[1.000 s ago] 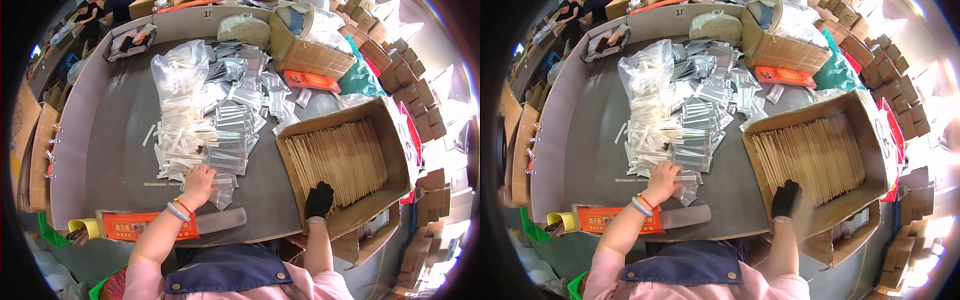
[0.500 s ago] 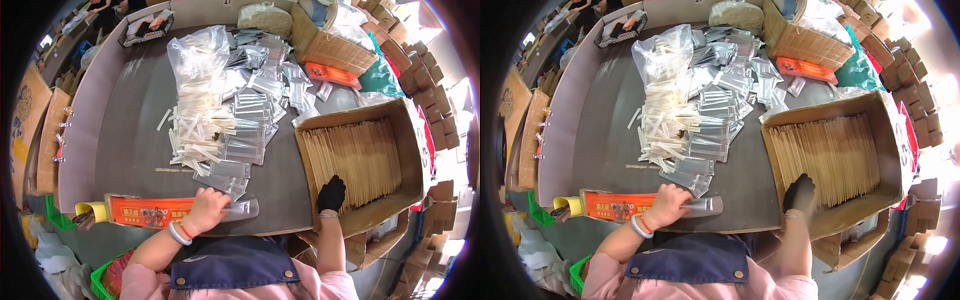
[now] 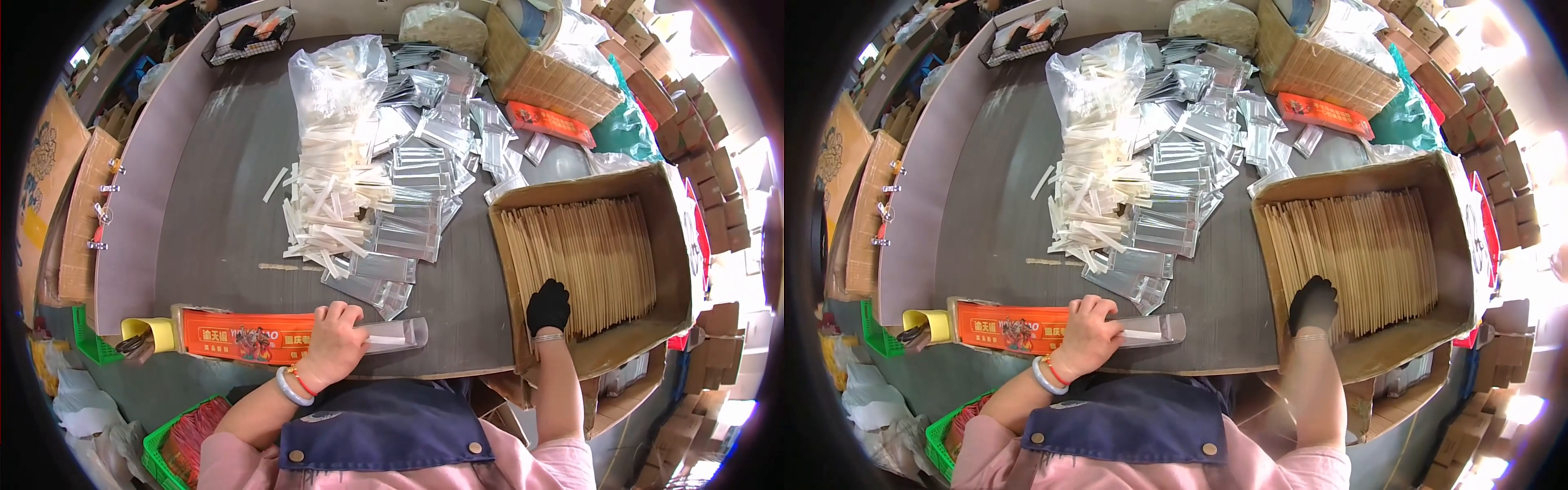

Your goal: Placing wooden chopsticks into individual plastic sleeves and then into boxes for shipment.

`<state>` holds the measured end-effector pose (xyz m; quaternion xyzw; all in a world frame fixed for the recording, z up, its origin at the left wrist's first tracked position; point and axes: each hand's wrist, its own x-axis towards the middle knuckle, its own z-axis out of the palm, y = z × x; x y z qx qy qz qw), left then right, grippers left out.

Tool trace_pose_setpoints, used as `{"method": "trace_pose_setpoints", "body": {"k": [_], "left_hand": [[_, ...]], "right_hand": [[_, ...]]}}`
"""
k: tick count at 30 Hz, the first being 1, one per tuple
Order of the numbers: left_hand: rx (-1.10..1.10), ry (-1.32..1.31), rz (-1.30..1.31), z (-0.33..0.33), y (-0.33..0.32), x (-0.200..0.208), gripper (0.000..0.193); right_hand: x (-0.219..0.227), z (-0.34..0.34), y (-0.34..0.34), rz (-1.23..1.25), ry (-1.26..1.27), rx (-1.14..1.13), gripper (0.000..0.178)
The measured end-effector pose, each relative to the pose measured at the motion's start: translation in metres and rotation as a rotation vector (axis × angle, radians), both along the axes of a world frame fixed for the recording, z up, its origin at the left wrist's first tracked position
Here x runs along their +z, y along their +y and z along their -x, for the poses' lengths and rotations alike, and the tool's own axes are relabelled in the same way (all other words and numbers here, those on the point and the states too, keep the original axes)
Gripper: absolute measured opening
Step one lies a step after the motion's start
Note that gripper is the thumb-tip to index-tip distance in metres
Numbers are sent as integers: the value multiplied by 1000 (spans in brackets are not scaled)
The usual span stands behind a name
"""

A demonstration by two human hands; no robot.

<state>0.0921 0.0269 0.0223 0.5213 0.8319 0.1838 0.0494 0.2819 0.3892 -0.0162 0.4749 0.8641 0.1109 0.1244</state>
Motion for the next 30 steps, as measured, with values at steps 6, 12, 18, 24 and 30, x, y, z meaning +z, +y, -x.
{"method": "trace_pose_setpoints", "body": {"k": [6, 12, 18, 24, 30], "left_hand": [[55, 2, -46, -3, -7, -2, 12], [84, -11, -45, -3, -8, -2, 13], [94, -12, -71, -3, -6, -2, 14], [98, -16, -67, -3, -8, -2, 14], [131, -54, -53, -4, -12, 0, 14]], "right_hand": [[7, 3, -21, 21, 195, 40, 23], [14, 15, -23, 121, 171, -59, 25], [15, 3, -35, 137, 318, 5, 20], [7, 5, -47, 68, 106, 91, 18], [48, 1, -67, 404, 778, 232, 25]]}}
